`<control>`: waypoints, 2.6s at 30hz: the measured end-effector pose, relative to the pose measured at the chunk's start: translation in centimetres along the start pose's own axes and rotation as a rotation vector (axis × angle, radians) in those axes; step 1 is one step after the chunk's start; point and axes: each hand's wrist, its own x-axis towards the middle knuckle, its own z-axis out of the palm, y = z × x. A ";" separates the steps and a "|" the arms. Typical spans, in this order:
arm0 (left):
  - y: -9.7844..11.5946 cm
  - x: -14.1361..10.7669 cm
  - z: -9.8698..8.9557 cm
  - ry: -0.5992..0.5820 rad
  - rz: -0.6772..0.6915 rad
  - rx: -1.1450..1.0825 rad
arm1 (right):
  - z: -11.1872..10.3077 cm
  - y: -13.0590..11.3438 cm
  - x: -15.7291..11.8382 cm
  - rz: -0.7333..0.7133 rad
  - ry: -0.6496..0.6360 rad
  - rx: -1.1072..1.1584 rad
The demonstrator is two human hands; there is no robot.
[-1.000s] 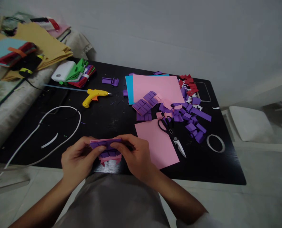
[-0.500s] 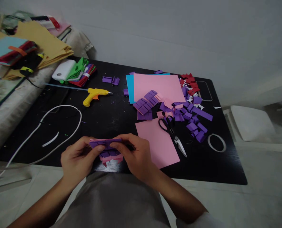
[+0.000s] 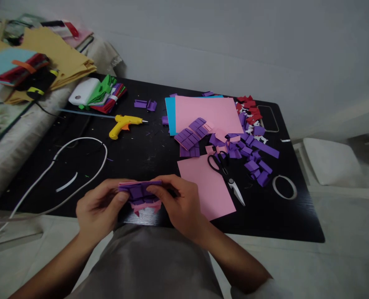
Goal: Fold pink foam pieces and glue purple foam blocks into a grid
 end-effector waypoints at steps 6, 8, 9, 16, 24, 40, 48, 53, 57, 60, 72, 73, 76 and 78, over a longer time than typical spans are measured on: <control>0.2 0.0 0.1 0.075 -0.027 0.028 | -0.1 0.0 0.0 -0.039 -0.012 -0.023; 0.3 0.1 0.3 0.094 -0.049 0.024 | -0.2 0.0 0.0 -0.043 -0.011 -0.032; 0.4 0.2 0.4 0.101 -0.060 0.018 | -0.2 -0.1 0.0 -0.040 -0.011 -0.038; 0.6 0.2 0.5 0.110 -0.134 -0.069 | -0.4 -0.3 -0.1 -0.016 -0.023 -0.020; 0.7 0.2 0.2 0.039 -0.146 -0.068 | -0.3 -0.1 -0.1 0.012 -0.030 -0.004; 0.7 0.0 0.0 0.047 -0.089 0.028 | -0.2 -0.3 -0.1 0.036 -0.018 0.037; 0.7 0.7 -0.7 -0.097 -0.002 0.000 | -0.7 -0.2 -0.3 0.007 -0.066 0.038; 0.8 0.5 -0.8 -0.121 0.033 0.000 | -0.9 -0.6 -0.3 -0.021 -0.080 0.002; 1.3 0.5 -0.5 -0.064 -0.001 0.059 | -0.9 -1.0 -0.3 -0.060 -0.097 -0.019; 1.6 0.4 -0.4 -0.028 0.005 0.085 | -0.9 -1.1 -0.3 -0.084 -0.092 -0.032; 1.8 0.4 -0.3 0.004 -0.001 0.118 | -0.9 -1.0 -0.3 -0.121 -0.050 -0.065; 1.8 0.5 -0.3 0.001 -0.004 0.112 | -0.9 -0.9 -0.3 -0.117 -0.054 -0.063; 1.7 0.7 -0.3 -0.030 -0.013 0.087 | -1.0 -0.9 -0.3 -0.102 -0.090 -0.054; 1.7 0.8 -0.4 -0.051 -0.029 0.059 | -1.1 -0.8 -0.2 -0.113 -0.120 -0.055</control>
